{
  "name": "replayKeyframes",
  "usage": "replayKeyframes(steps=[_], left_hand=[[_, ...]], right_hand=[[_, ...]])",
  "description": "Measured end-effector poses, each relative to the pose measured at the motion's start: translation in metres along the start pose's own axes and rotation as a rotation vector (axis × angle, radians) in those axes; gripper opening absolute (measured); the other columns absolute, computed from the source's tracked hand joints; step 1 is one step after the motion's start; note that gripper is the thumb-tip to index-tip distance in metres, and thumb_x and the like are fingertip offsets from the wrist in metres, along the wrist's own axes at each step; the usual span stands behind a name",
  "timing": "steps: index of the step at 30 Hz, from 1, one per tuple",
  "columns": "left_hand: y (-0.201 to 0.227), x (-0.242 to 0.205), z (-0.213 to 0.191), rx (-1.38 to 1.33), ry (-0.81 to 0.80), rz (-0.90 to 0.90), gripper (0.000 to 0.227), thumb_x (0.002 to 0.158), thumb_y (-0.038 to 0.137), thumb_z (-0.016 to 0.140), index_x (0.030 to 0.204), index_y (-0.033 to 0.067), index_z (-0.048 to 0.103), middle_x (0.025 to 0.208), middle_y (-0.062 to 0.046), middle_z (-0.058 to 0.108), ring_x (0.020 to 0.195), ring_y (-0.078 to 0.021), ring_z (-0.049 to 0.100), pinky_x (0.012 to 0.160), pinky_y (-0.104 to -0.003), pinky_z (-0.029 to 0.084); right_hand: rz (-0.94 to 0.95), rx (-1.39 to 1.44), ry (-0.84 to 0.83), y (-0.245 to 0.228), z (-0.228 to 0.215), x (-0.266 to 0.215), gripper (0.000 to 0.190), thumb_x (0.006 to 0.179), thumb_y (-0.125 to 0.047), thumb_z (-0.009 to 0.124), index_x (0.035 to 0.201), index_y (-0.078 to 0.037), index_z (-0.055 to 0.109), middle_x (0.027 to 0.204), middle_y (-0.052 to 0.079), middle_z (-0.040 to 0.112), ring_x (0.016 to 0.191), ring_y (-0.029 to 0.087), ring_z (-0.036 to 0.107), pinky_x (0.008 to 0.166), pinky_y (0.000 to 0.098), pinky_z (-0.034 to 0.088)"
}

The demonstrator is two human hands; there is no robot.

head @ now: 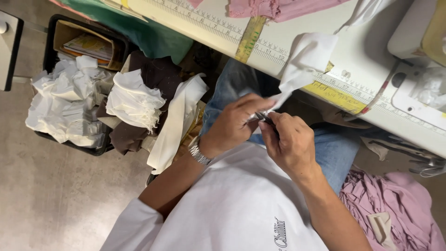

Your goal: Cutting small strips of white fabric using hand-held snips at a sewing workstation.

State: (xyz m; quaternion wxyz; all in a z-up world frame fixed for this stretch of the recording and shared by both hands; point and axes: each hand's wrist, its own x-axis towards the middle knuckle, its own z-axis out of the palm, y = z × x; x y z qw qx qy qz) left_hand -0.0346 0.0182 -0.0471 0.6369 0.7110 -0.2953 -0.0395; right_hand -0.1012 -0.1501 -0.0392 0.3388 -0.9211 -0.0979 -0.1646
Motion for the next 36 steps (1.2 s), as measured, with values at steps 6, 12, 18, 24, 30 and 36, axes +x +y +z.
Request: replayKeyframes(steps=[6,12,18,24,30,36], left_hand=[[0.009,0.029,0.009,-0.021,0.088,0.254,0.027,0.099,-0.007,0.062,0.123,0.0032,0.064,0.117,-0.011,0.062,0.11,-0.0371,0.066,0.103,-0.056,0.055],[0.025,0.006,-0.014,-0.081,0.011,0.234,0.013,0.094,-0.006,0.067,0.103,-0.0034,0.057,0.106,-0.02,0.067,0.103,-0.0454,0.07,0.087,-0.06,0.058],[0.043,0.001,-0.01,-0.085,-0.1,0.099,0.013,0.093,-0.008,0.064,0.104,-0.0031,0.059,0.099,-0.018,0.069,0.088,-0.0364,0.073,0.079,-0.048,0.061],[0.045,0.039,0.019,0.08,-0.139,0.013,0.065,0.103,-0.01,0.053,0.161,0.0108,0.031,0.143,-0.017,0.057,0.122,-0.0469,0.063,0.1,-0.061,0.055],[0.004,0.062,0.035,0.174,-0.073,0.24,0.034,0.096,0.0,0.059,0.128,0.0112,0.062,0.118,-0.003,0.053,0.113,-0.0308,0.063,0.101,-0.05,0.055],[0.036,0.052,0.02,-0.005,-0.042,0.255,0.014,0.102,0.005,0.058,0.116,0.0046,0.061,0.126,-0.012,0.056,0.125,-0.039,0.059,0.105,-0.051,0.055]], right_hand=[[0.208,0.116,0.02,-0.012,-0.052,0.013,0.023,0.106,-0.014,0.057,0.108,0.005,0.07,0.074,0.021,0.065,0.064,0.041,0.066,0.048,0.0439,0.048],[0.258,-0.056,-0.031,0.03,-0.063,0.002,0.028,0.104,-0.021,0.07,0.108,0.006,0.066,0.073,0.024,0.063,0.066,0.047,0.064,0.053,0.0496,0.048],[0.18,-0.021,0.078,0.018,-0.059,0.015,0.024,0.104,-0.018,0.07,0.109,0.005,0.067,0.071,0.018,0.063,0.064,0.04,0.065,0.054,0.0427,0.051],[0.04,-0.136,0.111,0.015,-0.055,0.012,0.02,0.097,-0.017,0.077,0.107,-0.002,0.071,0.082,0.017,0.068,0.066,0.039,0.064,0.052,0.0439,0.051],[0.136,-0.13,0.128,0.026,-0.083,0.004,0.02,0.107,-0.018,0.061,0.11,-0.003,0.073,0.081,0.016,0.068,0.071,0.041,0.067,0.055,0.0449,0.051],[0.236,-0.299,-0.015,0.041,-0.091,0.024,0.026,0.107,-0.025,0.068,0.115,0.0,0.067,0.077,0.019,0.066,0.076,0.044,0.068,0.062,0.0534,0.053]])
